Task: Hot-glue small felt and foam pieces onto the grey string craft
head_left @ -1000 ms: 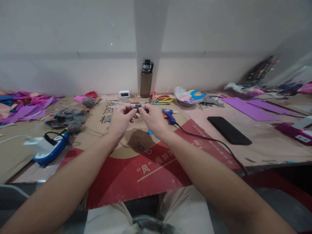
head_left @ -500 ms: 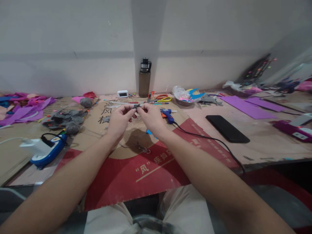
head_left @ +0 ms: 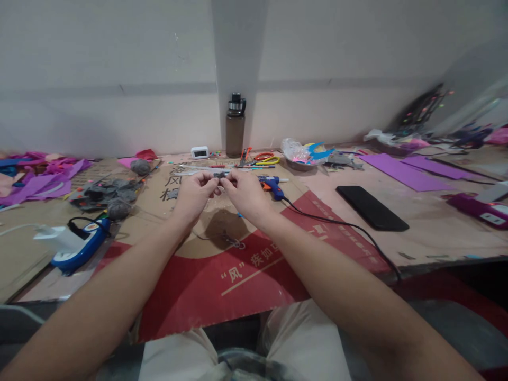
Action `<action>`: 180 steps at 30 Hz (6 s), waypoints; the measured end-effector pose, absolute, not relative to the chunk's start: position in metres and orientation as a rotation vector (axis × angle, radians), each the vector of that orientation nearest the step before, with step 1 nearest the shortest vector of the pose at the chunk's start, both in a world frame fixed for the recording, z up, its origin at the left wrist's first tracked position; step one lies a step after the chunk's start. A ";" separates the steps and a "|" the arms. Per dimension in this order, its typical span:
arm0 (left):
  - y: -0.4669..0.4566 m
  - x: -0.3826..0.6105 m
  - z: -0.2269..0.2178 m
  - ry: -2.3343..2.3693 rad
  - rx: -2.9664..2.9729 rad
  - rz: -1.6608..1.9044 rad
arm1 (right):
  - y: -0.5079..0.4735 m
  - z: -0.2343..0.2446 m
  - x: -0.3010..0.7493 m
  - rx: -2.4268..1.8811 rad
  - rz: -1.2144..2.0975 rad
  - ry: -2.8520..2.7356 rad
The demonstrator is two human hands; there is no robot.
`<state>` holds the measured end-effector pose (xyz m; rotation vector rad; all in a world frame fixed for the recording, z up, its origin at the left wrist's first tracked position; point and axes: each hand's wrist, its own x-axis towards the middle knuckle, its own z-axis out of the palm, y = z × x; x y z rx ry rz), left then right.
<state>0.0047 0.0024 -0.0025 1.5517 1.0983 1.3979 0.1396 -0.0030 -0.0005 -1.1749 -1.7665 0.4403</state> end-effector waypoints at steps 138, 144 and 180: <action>0.023 -0.027 -0.005 1.005 1.041 1.523 | 0.029 -0.020 0.169 -1.212 0.595 -1.782; 0.028 -0.036 0.005 1.002 1.062 1.643 | 0.025 -0.011 0.173 -1.210 0.486 -1.671; 0.032 -0.038 -0.015 1.165 1.173 1.489 | 0.163 -0.007 0.268 -1.667 -0.084 -2.153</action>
